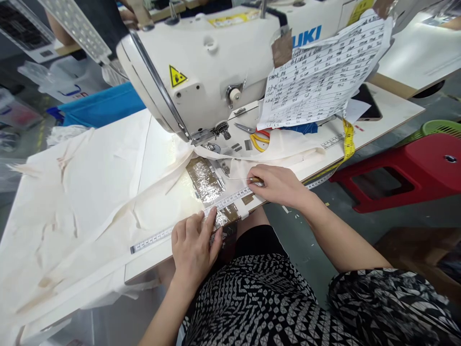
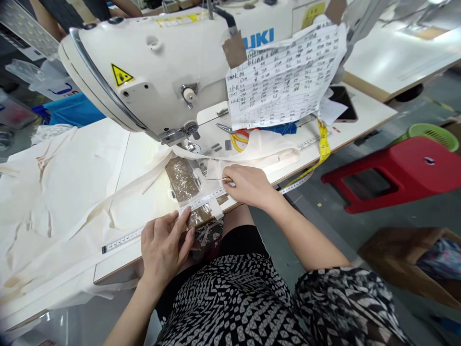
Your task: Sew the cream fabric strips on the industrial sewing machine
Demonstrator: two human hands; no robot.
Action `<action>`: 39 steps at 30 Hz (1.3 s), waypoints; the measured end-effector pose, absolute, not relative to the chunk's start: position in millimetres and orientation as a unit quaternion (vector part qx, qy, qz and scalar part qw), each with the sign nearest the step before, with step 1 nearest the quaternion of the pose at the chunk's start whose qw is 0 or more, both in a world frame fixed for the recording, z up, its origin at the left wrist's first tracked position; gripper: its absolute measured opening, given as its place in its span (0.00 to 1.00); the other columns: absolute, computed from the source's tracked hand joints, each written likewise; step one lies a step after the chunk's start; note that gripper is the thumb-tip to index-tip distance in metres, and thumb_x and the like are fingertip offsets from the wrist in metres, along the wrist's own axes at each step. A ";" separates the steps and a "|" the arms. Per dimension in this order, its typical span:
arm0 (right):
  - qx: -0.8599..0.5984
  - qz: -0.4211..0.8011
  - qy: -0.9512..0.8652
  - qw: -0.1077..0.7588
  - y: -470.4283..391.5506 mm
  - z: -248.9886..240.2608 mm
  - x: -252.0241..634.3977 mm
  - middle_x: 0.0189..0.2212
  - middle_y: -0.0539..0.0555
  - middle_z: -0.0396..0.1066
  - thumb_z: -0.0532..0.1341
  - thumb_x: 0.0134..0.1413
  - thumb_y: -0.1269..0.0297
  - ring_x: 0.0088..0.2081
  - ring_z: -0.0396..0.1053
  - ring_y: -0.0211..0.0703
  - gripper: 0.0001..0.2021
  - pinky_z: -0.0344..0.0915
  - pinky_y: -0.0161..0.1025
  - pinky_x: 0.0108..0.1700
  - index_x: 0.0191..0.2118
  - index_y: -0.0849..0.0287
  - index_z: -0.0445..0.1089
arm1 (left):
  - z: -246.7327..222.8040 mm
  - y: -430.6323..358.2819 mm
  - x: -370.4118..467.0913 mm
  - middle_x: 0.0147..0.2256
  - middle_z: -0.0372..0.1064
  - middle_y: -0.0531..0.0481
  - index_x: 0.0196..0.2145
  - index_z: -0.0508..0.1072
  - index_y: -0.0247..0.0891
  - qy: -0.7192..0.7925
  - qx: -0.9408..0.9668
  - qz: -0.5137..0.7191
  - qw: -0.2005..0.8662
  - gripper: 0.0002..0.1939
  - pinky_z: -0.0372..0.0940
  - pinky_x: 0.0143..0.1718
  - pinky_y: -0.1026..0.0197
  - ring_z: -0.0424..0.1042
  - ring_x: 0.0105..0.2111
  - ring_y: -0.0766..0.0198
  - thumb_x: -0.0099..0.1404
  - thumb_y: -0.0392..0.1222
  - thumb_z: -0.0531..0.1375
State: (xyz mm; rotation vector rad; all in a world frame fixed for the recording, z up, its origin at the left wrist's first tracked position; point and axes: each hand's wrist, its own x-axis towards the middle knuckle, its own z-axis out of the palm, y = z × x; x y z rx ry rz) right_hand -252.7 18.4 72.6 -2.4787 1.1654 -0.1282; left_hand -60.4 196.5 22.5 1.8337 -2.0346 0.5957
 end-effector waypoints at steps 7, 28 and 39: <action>-0.885 -0.046 0.416 0.204 17.7 72.0 -252.7 0.37 0.50 0.72 0.56 0.60 0.66 0.35 0.65 0.41 0.05 0.50 0.36 0.29 0.34 0.57 0.68 | 21.5 197.3 -59.3 0.44 0.67 0.39 0.57 0.72 0.37 -0.714 0.648 0.205 0.168 0.19 0.58 0.45 0.53 0.63 0.42 0.53 0.71 0.44 0.57; -0.885 -0.041 0.415 0.210 16.3 71.4 -252.5 0.38 0.50 0.73 0.56 0.60 0.67 0.36 0.66 0.42 0.04 0.49 0.37 0.28 0.35 0.57 0.68 | 21.4 197.0 -58.7 0.44 0.67 0.39 0.56 0.72 0.37 -0.714 0.648 0.208 0.164 0.19 0.58 0.45 0.53 0.63 0.42 0.53 0.71 0.44 0.57; -0.885 -0.050 0.414 0.208 18.1 71.7 -253.3 0.38 0.50 0.73 0.56 0.60 0.67 0.35 0.66 0.42 0.05 0.49 0.37 0.29 0.34 0.57 0.68 | 24.0 196.2 -59.6 0.44 0.66 0.38 0.56 0.72 0.35 -0.718 0.643 0.209 0.164 0.19 0.58 0.45 0.53 0.63 0.42 0.52 0.71 0.43 0.57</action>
